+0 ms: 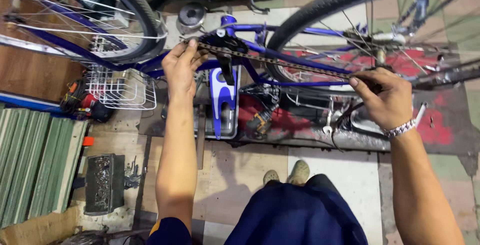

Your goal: The person repairs a bicycle chain using a cordless drill, pliers, and a wrench. They remove the old chain, install a new one, and adjust the rear wheel and chain tension.

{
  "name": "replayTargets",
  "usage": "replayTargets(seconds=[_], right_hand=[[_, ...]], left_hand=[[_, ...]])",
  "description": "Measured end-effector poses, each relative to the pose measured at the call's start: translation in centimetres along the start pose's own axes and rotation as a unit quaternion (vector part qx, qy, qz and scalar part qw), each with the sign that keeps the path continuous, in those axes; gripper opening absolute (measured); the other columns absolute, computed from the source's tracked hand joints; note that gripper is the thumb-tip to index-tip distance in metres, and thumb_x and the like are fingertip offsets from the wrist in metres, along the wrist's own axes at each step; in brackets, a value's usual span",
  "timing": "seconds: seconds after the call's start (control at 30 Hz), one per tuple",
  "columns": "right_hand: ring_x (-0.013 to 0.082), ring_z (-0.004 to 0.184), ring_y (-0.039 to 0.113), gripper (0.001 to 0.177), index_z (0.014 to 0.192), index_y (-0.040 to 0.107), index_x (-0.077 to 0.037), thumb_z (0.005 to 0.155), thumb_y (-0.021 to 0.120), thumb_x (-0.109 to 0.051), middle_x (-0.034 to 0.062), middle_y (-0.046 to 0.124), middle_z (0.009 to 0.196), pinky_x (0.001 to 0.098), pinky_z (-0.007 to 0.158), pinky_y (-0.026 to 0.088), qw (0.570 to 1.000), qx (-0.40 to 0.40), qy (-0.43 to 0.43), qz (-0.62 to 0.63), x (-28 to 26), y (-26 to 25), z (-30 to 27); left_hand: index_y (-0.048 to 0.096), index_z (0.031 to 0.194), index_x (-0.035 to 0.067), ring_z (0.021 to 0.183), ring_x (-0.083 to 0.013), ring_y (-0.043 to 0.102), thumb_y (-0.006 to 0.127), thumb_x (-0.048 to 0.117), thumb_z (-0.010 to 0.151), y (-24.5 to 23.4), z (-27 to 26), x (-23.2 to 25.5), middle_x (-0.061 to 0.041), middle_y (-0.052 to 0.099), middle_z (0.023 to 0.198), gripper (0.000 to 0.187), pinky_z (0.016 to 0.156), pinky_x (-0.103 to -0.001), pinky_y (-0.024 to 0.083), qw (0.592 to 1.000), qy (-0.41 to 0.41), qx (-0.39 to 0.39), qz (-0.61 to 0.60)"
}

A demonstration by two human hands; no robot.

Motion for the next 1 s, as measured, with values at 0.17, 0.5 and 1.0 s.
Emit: replayTargets(seconds=[0.17, 0.5, 1.0], right_hand=[[0.0151, 0.082, 0.063, 0.019, 0.115, 0.076, -0.003, 0.101, 0.079, -0.016, 0.0094, 0.069, 0.093, 0.028, 0.075, 0.048, 1.0, 0.004, -0.01, 0.011, 0.5, 0.8, 2.2], [0.0109, 0.081, 0.056, 0.014, 0.115, 0.076, -0.002, 0.105, 0.079, -0.011, 0.0044, 0.064, 0.087, 0.0262, 0.077, 0.044, 0.998, 0.068, 0.009, 0.009, 2.0, 2.4, 2.7], [0.0108, 0.086, 0.062, 0.012, 0.116, 0.076, -0.003, 0.107, 0.078, -0.01, 0.0073, 0.069, 0.098, 0.0232, 0.08, 0.047, 0.99, 0.116, 0.057, -0.061, 0.4, 6.4, 3.0]], left_hand=[[0.071, 0.102, -0.007, 0.075, -0.0144, 0.068, 0.076, 0.012, 0.099, -0.1, 2.4, 0.5, -0.009, 0.072, 0.089, 0.02, 0.068, -0.028, 0.059, 0.998, 0.043, 0.002, 0.035], [0.075, 0.111, -0.003, 0.083, -0.0087, 0.066, 0.079, 0.013, 0.093, 0.0, 4.8, 0.6, -0.004, 0.075, 0.097, 0.024, 0.076, -0.024, 0.053, 0.994, 0.078, -0.048, 0.059], [0.073, 0.109, 0.002, 0.088, -0.0141, 0.067, 0.074, 0.014, 0.097, -4.9, 6.9, -6.1, -0.004, 0.074, 0.101, 0.017, 0.078, -0.03, 0.052, 0.985, -0.115, -0.115, -0.055]])
Point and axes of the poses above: each hand's wrist, its own z-axis towards the middle knuckle, its own y-axis out of the palm, x = y × z, the point moved 7 cm from there along z, towards the middle knuckle
